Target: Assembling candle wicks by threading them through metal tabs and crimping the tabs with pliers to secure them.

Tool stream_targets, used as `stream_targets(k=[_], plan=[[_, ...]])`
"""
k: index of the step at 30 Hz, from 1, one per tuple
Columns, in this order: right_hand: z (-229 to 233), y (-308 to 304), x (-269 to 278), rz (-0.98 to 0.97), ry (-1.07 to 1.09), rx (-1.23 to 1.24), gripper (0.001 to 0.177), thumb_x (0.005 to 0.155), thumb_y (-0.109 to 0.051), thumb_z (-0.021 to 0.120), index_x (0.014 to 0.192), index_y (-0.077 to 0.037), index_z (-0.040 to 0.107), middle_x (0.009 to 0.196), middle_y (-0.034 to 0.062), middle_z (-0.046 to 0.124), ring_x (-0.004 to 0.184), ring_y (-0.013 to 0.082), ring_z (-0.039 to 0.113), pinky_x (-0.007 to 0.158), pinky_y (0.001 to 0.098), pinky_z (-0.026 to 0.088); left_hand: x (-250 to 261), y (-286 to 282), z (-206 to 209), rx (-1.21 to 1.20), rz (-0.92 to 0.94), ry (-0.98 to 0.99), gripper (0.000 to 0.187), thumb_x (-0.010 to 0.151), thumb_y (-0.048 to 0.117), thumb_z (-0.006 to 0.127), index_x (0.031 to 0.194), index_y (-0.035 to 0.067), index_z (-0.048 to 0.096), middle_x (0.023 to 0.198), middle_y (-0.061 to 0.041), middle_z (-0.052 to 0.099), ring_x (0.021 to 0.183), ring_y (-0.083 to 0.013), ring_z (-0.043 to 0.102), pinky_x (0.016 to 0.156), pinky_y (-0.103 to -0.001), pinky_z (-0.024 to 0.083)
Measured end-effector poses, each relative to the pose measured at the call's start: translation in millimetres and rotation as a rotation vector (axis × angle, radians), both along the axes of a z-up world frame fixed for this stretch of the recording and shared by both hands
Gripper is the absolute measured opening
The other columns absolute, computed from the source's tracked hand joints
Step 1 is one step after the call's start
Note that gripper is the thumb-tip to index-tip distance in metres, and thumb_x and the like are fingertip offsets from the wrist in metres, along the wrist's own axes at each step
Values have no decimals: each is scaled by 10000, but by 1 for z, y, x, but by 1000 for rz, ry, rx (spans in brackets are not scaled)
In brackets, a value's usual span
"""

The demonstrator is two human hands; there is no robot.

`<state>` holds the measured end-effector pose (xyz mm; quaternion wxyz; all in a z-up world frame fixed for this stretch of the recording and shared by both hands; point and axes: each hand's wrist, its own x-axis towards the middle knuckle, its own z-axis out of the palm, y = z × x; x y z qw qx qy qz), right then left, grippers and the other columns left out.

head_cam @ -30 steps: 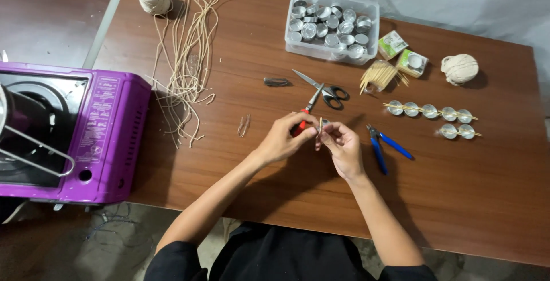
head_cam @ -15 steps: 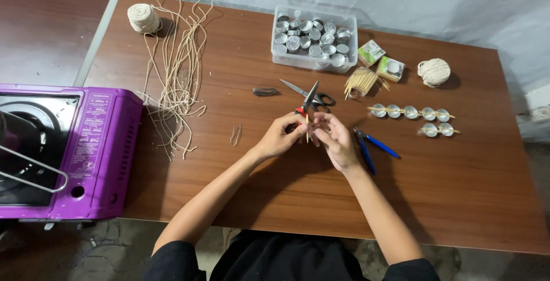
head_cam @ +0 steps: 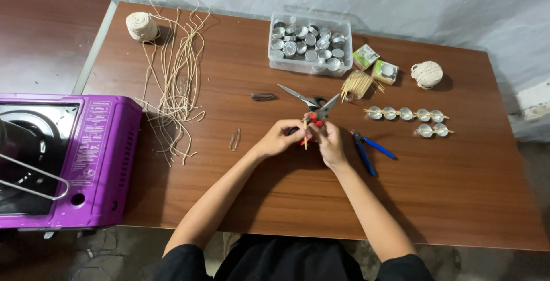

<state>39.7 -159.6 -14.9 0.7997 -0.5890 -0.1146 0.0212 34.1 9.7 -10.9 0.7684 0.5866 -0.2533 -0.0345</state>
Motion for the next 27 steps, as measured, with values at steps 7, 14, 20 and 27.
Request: stream_targets(k=[7, 14, 20, 27], plan=[[47, -13, -14, -113, -10, 193, 154, 1033, -115, 621, 1121, 9, 642, 1073, 175, 712, 959, 257, 726, 952, 460, 599, -4, 19, 27, -158, 252, 313, 171, 1056, 170, 585, 990, 43, 679, 766, -73, 666, 692, -141, 688, 653, -289, 612], [36, -35, -10, -166, -212, -541, 194, 962, -276, 752, 970, -88, 703, 724, 72, 700, 675, 145, 663, 620, 302, 557, -2, 9, 11, -82, 414, 286, 182, 1010, 75, 645, 1133, -24, 736, 859, -173, 725, 710, -193, 713, 640, -364, 660], [6, -52, 1, -191, -260, -688, 250, 892, -306, 805, 952, -87, 701, 618, 63, 655, 575, 124, 621, 534, 265, 508, -7, 8, 24, 11, 504, 196, 187, 966, 123, 735, 1125, 31, 771, 844, -130, 759, 644, -118, 651, 607, -293, 607], [62, -36, -23, -202, -397, -792, 147, 857, -140, 802, 899, -56, 689, 734, 130, 742, 621, 187, 705, 576, 278, 521, -9, 13, 30, 56, 515, 243, 169, 922, 158, 788, 1078, 94, 806, 750, -100, 760, 651, -104, 685, 640, -274, 603]])
